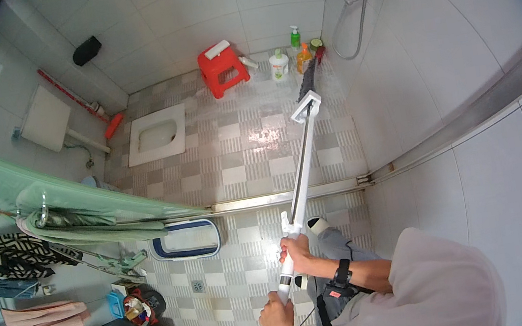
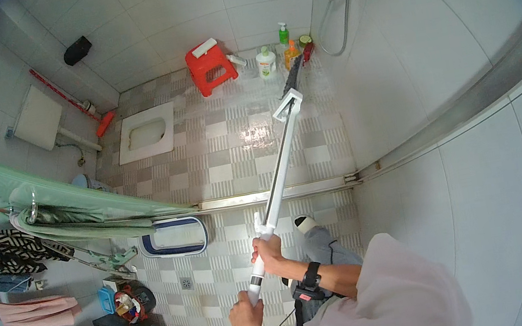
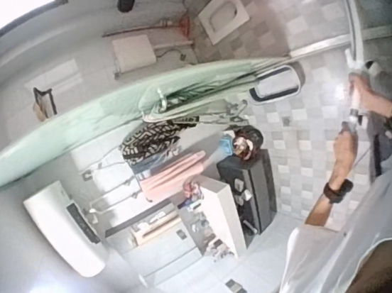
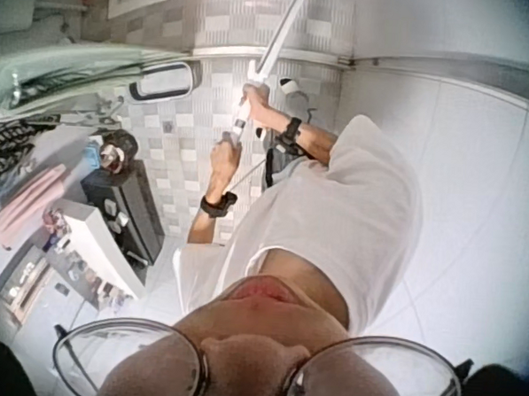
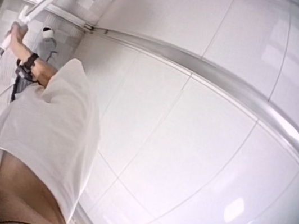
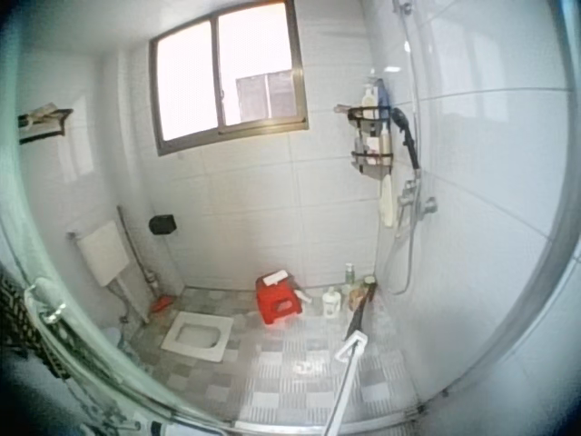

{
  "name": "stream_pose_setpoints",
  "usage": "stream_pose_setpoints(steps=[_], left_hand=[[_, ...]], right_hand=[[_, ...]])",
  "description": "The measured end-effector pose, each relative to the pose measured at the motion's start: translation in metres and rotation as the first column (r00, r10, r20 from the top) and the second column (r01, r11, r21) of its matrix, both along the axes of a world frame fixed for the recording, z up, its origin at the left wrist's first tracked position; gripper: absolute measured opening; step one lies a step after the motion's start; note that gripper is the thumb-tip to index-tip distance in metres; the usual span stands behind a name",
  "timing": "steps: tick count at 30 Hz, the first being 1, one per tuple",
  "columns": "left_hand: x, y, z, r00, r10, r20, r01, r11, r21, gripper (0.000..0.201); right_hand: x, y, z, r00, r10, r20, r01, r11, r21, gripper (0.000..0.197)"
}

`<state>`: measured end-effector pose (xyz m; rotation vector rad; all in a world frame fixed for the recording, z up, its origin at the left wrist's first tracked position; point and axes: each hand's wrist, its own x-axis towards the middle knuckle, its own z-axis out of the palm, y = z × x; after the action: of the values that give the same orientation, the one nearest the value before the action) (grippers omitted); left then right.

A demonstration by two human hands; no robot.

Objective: The person mops a tiled bathroom floor using a long-handled mop. They then rinse the mop head with a handheld shower head before resuming mopping.

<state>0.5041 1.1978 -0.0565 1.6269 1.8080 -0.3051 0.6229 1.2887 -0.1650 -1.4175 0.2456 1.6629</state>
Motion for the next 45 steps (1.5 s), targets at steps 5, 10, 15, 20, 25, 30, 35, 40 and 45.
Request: stream_pose_setpoints(steps=[5, 10, 15, 20, 25, 30, 35, 40, 45], left_hand=[[-0.005, 0.003, 0.004, 0.988, 0.122, 0.093, -0.116, 0.991, -0.073, 0.035], [-0.005, 0.001, -0.005, 0.994, 0.074, 0.079, -0.078, 0.996, 0.044, 0.028], [0.016, -0.017, -0.014, 0.995, 0.096, -0.014, -0.093, 0.984, 0.153, 0.024], [0.039, -0.026, -0.027, 0.988, 0.099, -0.119, -0.071, 0.974, 0.213, 0.027], [0.048, -0.025, -0.041, 0.977, 0.162, -0.142, -0.127, 0.967, 0.223, 0.027], [0.044, -0.04, -0.029, 0.974, 0.161, -0.158, -0.136, 0.979, 0.154, 0.027], [0.052, -0.059, -0.017, 0.966, 0.222, -0.134, -0.212, 0.974, 0.085, 0.026], [0.07, -0.064, -0.014, 0.968, 0.171, -0.185, -0.159, 0.984, 0.077, 0.032], [0.063, -0.069, 0.009, 0.93, 0.233, -0.284, -0.224, 0.972, 0.066, 0.032]], right_hand=[[0.017, 0.015, -0.015, 0.967, -0.046, -0.25, 0.079, 0.989, 0.123, 0.011], [0.034, 0.027, -0.028, 0.759, -0.035, -0.65, 0.176, 0.972, 0.153, 0.016], [0.041, 0.02, -0.052, 0.633, 0.004, -0.774, 0.212, 0.961, 0.179, 0.015], [0.044, 0.016, -0.08, 0.459, 0.026, -0.888, 0.296, 0.938, 0.181, 0.013], [0.043, 0.012, -0.098, 0.416, -0.016, -0.909, 0.3, 0.946, 0.121, 0.01], [0.038, -0.011, -0.094, 0.404, -0.055, -0.913, 0.276, 0.959, 0.065, 0.01], [0.048, -0.029, -0.079, 0.504, -0.011, -0.864, 0.179, 0.98, 0.091, 0.009], [0.061, -0.024, -0.072, 0.663, 0.028, -0.748, 0.061, 0.994, 0.092, 0.012], [0.046, -0.016, -0.048, 0.809, 0.014, -0.588, -0.047, 0.998, -0.042, 0.02]])
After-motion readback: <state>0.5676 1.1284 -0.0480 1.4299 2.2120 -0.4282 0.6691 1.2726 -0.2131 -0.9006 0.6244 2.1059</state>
